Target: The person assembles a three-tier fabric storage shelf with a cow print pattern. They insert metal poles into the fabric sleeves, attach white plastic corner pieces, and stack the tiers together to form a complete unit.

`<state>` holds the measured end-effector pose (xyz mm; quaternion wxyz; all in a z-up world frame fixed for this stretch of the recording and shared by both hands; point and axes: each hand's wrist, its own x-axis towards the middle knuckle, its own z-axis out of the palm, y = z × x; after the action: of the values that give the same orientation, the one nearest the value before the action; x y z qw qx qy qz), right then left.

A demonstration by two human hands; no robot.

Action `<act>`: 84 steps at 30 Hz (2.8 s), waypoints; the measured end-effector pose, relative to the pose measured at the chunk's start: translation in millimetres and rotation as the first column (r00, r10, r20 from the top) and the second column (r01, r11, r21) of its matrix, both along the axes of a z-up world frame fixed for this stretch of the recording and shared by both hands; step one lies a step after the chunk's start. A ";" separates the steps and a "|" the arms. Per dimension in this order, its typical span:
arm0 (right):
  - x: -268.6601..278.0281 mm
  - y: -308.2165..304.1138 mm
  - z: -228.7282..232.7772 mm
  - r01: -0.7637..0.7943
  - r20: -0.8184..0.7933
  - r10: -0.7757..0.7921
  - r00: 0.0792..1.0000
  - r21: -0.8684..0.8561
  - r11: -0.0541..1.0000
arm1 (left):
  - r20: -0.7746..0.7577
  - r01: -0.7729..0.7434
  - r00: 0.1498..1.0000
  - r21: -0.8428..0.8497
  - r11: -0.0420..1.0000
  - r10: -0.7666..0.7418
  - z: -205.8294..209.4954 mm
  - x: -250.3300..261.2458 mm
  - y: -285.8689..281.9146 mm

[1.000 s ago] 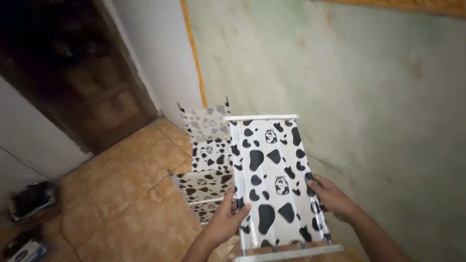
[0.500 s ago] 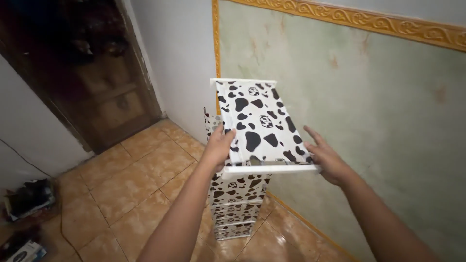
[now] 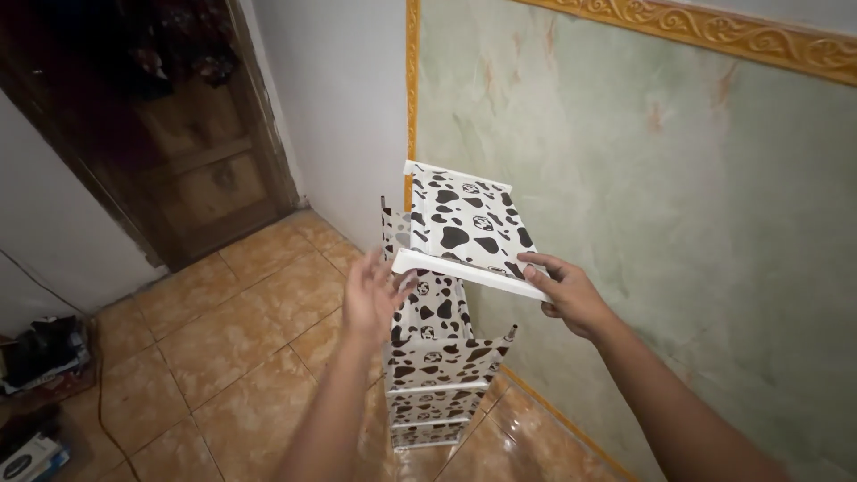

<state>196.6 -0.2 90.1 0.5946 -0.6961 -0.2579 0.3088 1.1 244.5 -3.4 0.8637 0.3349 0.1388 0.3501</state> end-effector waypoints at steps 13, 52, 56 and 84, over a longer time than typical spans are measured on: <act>34.1 22.0 -63.3 -0.303 0.381 0.332 0.863 -0.135 0.943 | -0.445 0.345 0.842 0.879 0.328 0.306 -95.7 108.8 -154.5; 49.6 19.5 -226.1 -0.377 0.525 0.258 0.811 0.132 0.917 | 0.184 -0.227 0.895 0.972 0.059 0.407 -212.0 125.9 -156.8; 48.1 18.3 -226.2 -0.378 0.517 0.270 0.812 0.114 0.919 | 0.216 -0.254 0.886 0.966 0.041 0.410 -215.3 128.7 -154.4; 50.5 17.4 -232.5 -0.399 0.442 0.276 0.854 0.213 0.892 | 0.233 -0.295 0.856 0.953 0.065 0.462 -219.9 132.8 -154.9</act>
<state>247.0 17.2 -142.4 0.5626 -0.5898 -0.5366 0.2183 133.8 89.6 -223.2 0.3158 0.7763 0.0240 0.5451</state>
